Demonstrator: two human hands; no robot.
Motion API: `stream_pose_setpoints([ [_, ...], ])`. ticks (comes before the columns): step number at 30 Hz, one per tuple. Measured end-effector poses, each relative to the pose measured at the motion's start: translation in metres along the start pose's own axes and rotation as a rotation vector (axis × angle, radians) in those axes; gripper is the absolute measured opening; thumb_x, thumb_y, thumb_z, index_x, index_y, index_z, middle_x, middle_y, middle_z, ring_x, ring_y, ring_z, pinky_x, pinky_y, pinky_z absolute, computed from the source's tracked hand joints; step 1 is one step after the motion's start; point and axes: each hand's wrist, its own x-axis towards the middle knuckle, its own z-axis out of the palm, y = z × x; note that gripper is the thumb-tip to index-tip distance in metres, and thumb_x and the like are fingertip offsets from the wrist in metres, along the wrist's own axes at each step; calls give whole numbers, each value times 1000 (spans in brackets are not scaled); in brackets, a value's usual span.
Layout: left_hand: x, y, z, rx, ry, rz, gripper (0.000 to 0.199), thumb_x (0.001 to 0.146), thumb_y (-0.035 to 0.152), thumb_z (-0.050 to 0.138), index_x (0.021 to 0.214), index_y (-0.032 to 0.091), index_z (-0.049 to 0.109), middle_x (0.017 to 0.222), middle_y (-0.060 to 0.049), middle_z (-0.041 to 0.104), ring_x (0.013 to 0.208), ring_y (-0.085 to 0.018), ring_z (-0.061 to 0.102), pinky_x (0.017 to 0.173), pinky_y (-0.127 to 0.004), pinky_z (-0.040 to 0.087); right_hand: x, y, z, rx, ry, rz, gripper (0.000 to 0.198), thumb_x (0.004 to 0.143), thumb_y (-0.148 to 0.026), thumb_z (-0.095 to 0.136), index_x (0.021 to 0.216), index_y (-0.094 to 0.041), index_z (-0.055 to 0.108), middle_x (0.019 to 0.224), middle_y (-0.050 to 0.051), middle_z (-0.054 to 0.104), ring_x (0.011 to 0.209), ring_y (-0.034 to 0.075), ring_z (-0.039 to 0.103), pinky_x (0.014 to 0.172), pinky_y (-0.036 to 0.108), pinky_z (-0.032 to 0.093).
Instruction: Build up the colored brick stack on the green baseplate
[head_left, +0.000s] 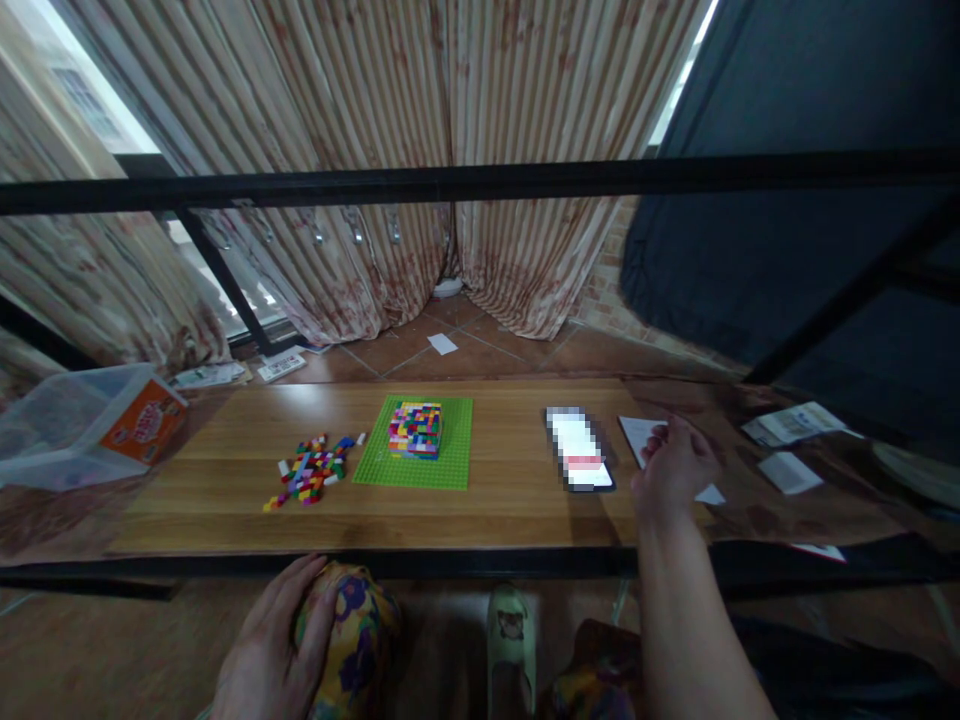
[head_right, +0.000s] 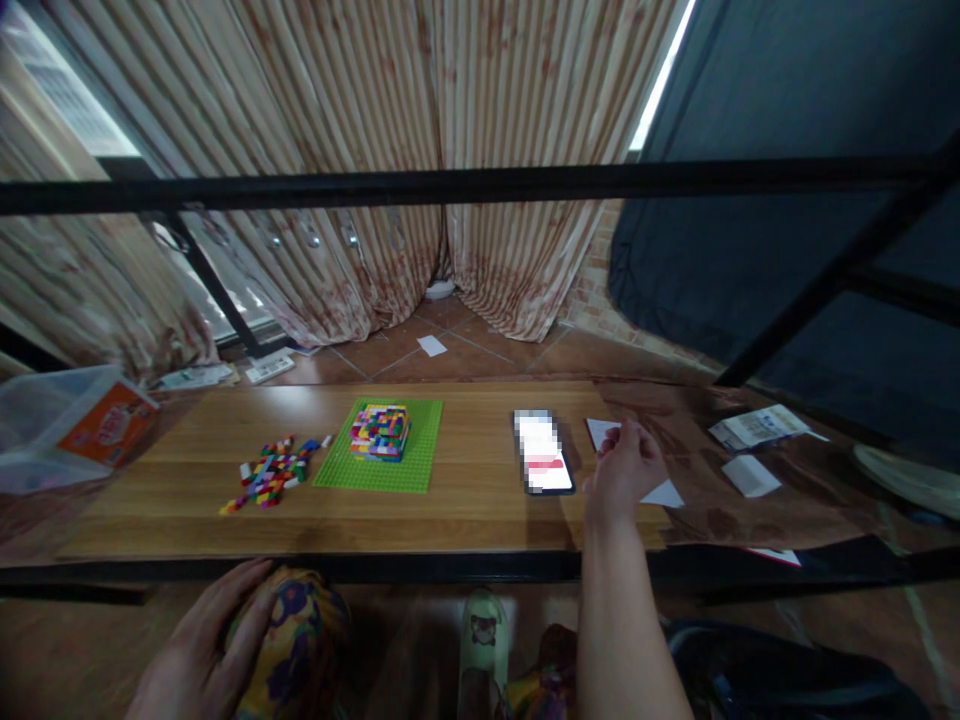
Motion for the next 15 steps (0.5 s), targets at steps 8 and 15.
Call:
stream_pose_setpoints([
  [8, -2, 1, 3, 64, 52, 83, 51, 87, 57, 44, 106, 19, 72, 111, -9, 74, 104, -28, 70, 94, -44, 57, -40, 3, 25, -60, -151, -113, 22, 77, -39, 60, 69, -20, 55, 56, -6, 51, 49, 9, 44, 46, 22, 35],
  [15, -1, 7, 2, 111, 54, 164, 46, 90, 51, 45, 104, 19, 73, 106, -9, 76, 99, -26, 71, 90, -40, 59, -178, 2, 20, -266, -1198, -627, 24, 96, -29, 48, 84, -22, 68, 79, 2, 71, 74, 15, 64, 70, 25, 47],
])
